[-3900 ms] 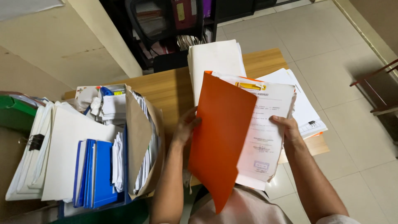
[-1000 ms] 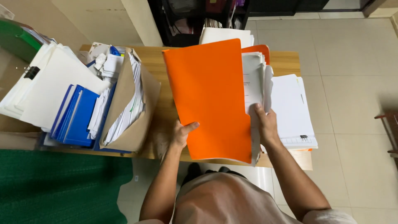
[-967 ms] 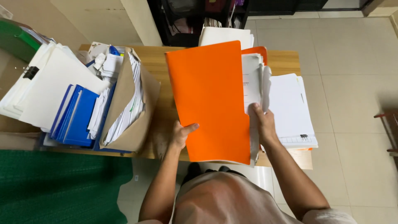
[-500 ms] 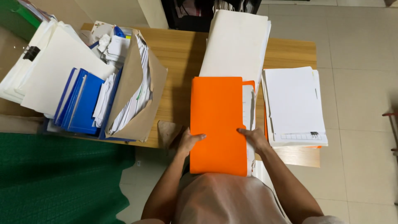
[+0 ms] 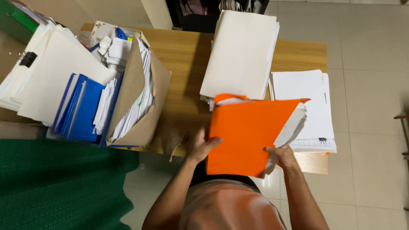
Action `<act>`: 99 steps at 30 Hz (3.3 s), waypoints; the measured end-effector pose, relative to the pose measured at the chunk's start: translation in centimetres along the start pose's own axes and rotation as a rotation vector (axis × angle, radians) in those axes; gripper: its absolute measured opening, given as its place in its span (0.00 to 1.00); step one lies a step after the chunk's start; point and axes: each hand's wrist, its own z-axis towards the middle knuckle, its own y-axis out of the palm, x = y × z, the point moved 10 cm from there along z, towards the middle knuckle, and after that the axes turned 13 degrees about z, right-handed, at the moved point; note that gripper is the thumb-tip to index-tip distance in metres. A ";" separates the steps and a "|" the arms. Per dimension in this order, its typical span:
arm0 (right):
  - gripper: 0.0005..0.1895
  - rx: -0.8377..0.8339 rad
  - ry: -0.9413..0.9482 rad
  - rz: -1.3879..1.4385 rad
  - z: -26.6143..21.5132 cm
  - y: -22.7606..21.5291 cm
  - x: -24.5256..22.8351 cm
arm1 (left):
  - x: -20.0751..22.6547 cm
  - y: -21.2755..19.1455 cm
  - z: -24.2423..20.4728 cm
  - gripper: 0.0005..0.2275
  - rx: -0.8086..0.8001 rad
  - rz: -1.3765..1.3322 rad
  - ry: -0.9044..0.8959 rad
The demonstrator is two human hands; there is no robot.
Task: Cleaning dust off various papers and folders using a cloth and organizing them on a desk.
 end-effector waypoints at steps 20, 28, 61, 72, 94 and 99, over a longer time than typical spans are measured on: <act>0.46 -0.404 -0.245 -0.734 -5.0 9.3 -11.0 | 4.9 0.3 1.1 0.15 -0.071 0.515 0.406; 0.21 -0.499 -0.762 -1.083 -13.0 21.2 -23.0 | 5.6 0.9 2.8 0.16 -0.005 0.578 0.312; 0.31 -0.195 -0.686 0.222 -1.8 7.2 -15.4 | 6.4 0.6 8.8 0.28 0.072 -0.779 0.169; 0.24 -0.041 -0.736 0.055 -7.7 8.2 -23.4 | 12.0 -8.3 7.4 0.31 -0.028 -0.442 0.430; 0.20 0.204 -0.539 -1.230 -14.5 26.0 -28.5 | -7.0 -2.8 6.6 0.35 -0.020 -0.718 -0.083; 0.18 0.267 -0.563 -1.310 -15.2 26.2 -28.8 | -5.4 -2.8 6.6 0.34 0.019 -0.659 -0.059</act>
